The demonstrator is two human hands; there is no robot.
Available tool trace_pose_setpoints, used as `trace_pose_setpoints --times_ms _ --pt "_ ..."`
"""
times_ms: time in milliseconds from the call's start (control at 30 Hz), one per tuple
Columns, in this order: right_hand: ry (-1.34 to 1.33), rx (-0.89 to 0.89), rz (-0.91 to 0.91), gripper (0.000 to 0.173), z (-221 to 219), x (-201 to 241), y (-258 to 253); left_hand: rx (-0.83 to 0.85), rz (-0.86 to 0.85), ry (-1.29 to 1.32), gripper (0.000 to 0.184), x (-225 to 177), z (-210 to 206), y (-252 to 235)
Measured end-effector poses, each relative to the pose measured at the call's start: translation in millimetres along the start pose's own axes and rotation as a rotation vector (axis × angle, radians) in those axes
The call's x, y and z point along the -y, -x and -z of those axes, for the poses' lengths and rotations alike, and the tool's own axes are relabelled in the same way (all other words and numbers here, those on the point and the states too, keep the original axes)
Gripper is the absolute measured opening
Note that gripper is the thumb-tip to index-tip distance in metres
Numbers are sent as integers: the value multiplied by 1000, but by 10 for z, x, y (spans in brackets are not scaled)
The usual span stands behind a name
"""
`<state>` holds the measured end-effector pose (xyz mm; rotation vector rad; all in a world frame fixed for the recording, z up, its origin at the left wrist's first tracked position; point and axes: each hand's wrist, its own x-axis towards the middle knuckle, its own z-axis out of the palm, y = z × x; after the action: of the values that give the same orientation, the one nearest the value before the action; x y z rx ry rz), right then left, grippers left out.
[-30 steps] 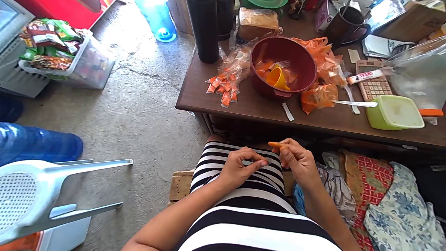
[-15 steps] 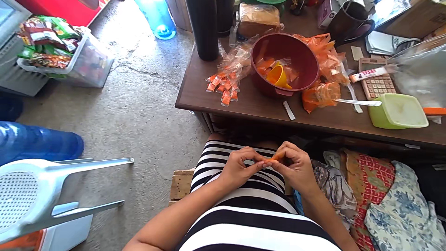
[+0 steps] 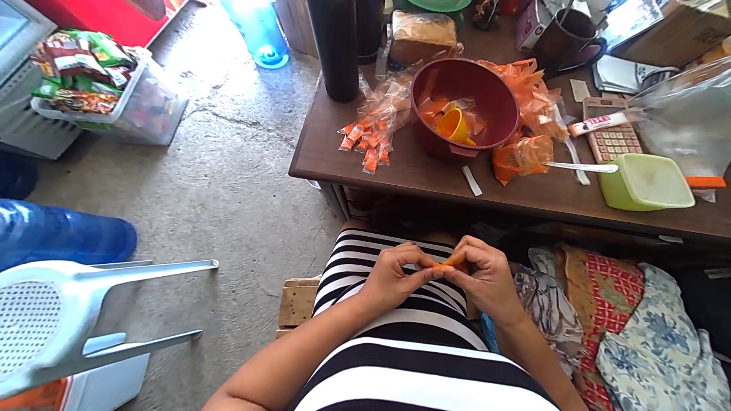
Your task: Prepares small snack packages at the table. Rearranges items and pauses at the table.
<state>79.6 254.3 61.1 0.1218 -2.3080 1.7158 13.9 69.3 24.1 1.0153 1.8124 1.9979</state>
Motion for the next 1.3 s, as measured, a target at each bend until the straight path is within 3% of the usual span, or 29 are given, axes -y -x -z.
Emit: trace_pose_setpoints --times_ms 133,300,500,767,867,1033,1167,1300 --pt "-68 -56 -8 17 -70 -18 -13 -23 11 4 16 -10 3 6" --pt "-123 81 7 19 10 -33 -22 -38 -7 14 18 -13 12 16" --pt "-204 84 -79 55 161 -37 -15 -76 9 -2 16 -13 19 23" --pt "-55 39 -46 16 21 23 22 -81 -30 -41 15 6 27 33" --pt "-60 -20 -36 9 -28 42 25 -79 -35 -29 16 -2 29 31" --pt "-110 -103 -47 15 -130 -1 30 -62 -38 -8 16 0 26 32" --pt "-118 -30 -18 14 -113 -15 31 -65 -23 2 17 3 41 32" --pt "-148 31 -34 34 -27 12 32 -97 -28 -14 16 8 45 23"
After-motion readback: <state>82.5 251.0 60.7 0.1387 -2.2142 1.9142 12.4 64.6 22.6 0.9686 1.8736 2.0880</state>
